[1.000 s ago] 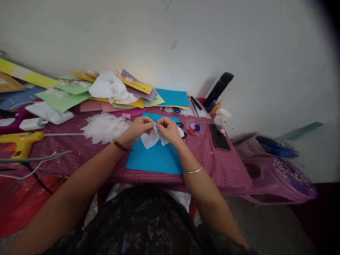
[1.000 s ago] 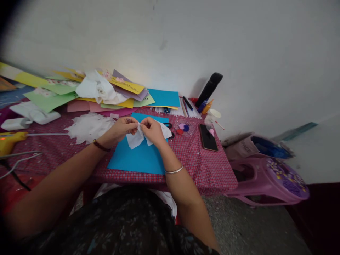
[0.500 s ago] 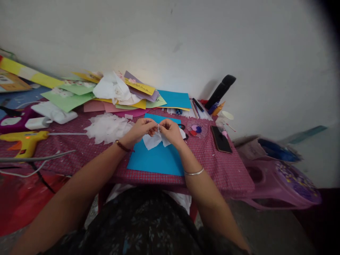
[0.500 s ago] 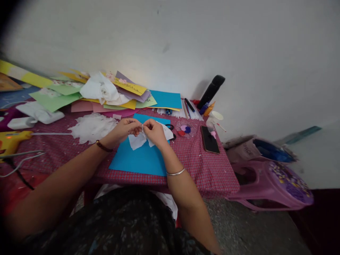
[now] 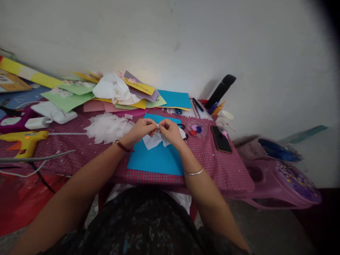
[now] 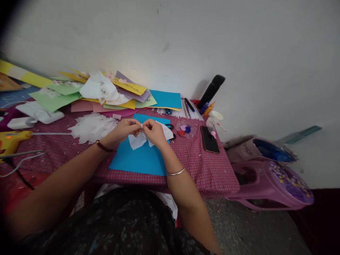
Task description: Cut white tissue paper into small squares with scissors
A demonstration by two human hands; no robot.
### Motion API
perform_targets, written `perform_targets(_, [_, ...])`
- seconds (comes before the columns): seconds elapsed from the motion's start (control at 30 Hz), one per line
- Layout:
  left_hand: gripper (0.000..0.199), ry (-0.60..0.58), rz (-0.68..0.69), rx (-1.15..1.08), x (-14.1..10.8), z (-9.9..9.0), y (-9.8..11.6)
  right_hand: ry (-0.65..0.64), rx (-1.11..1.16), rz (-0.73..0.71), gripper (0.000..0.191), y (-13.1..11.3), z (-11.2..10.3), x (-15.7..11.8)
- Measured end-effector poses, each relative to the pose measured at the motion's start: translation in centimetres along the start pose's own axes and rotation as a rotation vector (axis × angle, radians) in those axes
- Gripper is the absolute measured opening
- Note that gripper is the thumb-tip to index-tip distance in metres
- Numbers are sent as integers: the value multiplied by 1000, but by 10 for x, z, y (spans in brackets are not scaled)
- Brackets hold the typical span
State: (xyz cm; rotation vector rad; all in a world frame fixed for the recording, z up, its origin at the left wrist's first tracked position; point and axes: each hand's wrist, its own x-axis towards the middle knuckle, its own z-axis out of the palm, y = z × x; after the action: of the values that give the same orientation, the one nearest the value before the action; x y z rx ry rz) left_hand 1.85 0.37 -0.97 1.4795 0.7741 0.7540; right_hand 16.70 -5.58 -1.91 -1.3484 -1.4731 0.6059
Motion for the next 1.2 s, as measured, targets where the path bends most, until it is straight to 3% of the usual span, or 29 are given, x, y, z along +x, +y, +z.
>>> perform_targets(0.2, [14,-16,-9,15,-3,0,5,-10,27,-11,3,-2,0,-1])
perform_targets(0.53, [8,-1,-36,-8,-3,1,5,-6,64,-34,7,1,0,-1])
perform_targets(0.77, [11,-34,10,4,-2,-1,2,-6,49,-32,4,1,0,-1])
perform_targets(1.2, [7,27,53,18,0,-3,-3,-20,75,2,6,-1,0,-1])
